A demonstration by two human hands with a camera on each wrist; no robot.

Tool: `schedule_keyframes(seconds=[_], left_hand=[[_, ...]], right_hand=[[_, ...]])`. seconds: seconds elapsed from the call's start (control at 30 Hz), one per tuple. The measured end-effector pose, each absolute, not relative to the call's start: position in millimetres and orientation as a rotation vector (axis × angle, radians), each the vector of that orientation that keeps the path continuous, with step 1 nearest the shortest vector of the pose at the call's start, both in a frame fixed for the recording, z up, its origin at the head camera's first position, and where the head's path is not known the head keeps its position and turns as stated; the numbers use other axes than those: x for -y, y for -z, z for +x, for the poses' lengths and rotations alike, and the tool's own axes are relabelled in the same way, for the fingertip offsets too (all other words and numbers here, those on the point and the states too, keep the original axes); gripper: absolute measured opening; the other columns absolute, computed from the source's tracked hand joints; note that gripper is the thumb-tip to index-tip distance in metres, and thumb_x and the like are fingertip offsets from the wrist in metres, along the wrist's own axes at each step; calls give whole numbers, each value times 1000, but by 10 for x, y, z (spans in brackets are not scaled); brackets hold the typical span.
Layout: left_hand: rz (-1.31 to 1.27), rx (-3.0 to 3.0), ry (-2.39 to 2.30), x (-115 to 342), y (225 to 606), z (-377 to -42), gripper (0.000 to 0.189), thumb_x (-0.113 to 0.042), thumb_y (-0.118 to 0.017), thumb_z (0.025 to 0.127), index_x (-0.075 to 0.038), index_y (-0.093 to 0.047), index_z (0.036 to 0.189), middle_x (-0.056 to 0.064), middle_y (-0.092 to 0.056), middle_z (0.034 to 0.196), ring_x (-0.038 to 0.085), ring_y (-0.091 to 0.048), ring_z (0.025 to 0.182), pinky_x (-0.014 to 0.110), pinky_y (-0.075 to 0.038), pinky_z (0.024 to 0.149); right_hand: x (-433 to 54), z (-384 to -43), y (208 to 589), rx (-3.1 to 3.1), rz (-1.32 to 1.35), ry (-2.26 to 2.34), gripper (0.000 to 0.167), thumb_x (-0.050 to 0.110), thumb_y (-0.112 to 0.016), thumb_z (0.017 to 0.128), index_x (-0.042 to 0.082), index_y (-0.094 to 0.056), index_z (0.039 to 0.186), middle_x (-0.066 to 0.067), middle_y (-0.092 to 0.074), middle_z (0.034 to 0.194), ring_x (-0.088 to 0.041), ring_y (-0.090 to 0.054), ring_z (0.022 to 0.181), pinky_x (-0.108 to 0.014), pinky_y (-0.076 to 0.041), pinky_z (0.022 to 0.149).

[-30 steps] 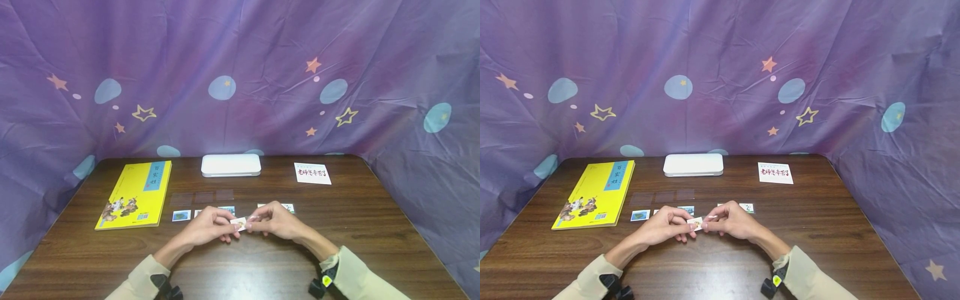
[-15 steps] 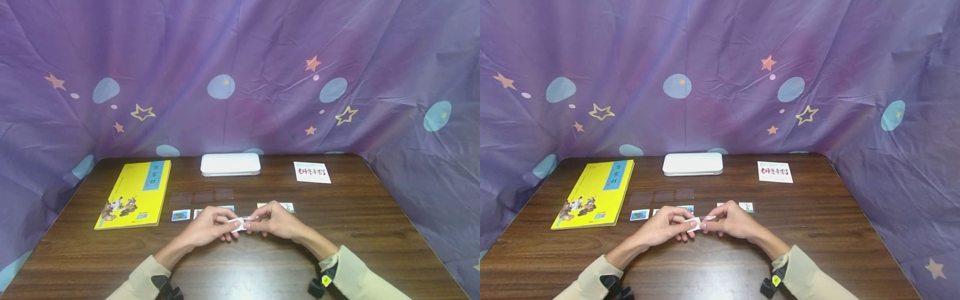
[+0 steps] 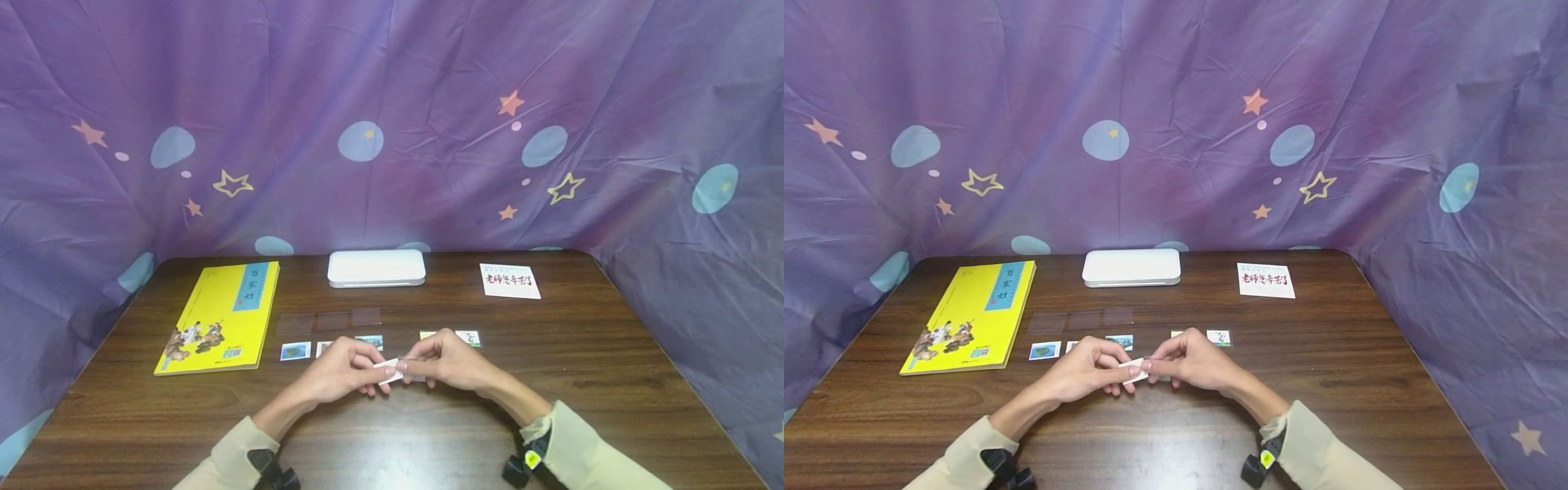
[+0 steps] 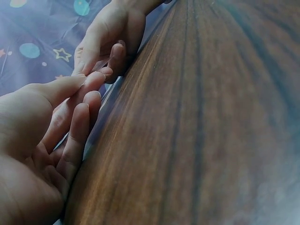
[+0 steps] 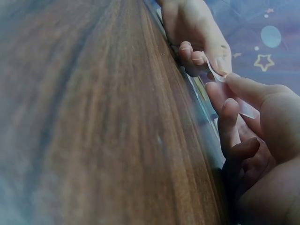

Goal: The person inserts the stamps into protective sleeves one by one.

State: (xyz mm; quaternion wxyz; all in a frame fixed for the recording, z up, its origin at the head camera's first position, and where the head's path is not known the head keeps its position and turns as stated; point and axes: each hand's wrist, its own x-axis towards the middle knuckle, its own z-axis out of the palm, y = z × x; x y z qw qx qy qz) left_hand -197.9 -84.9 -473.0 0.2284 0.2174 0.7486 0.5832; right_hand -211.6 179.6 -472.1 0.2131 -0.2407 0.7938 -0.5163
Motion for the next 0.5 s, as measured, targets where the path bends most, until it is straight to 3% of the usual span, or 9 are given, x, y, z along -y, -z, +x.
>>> schedule_keyframes(seconds=[0.5], left_hand=[[587, -2109, -1553, 855, 4709, -1969, 22, -29, -83, 98, -7, -80, 101, 9, -84, 86, 14, -75, 70, 28, -65, 66]], right_hand=[[-1790, -2108, 4738, -2224, -645, 1475, 15, 33, -86, 95, 19, -84, 102, -5, -83, 89, -7, -58, 57, -19, -48, 51]])
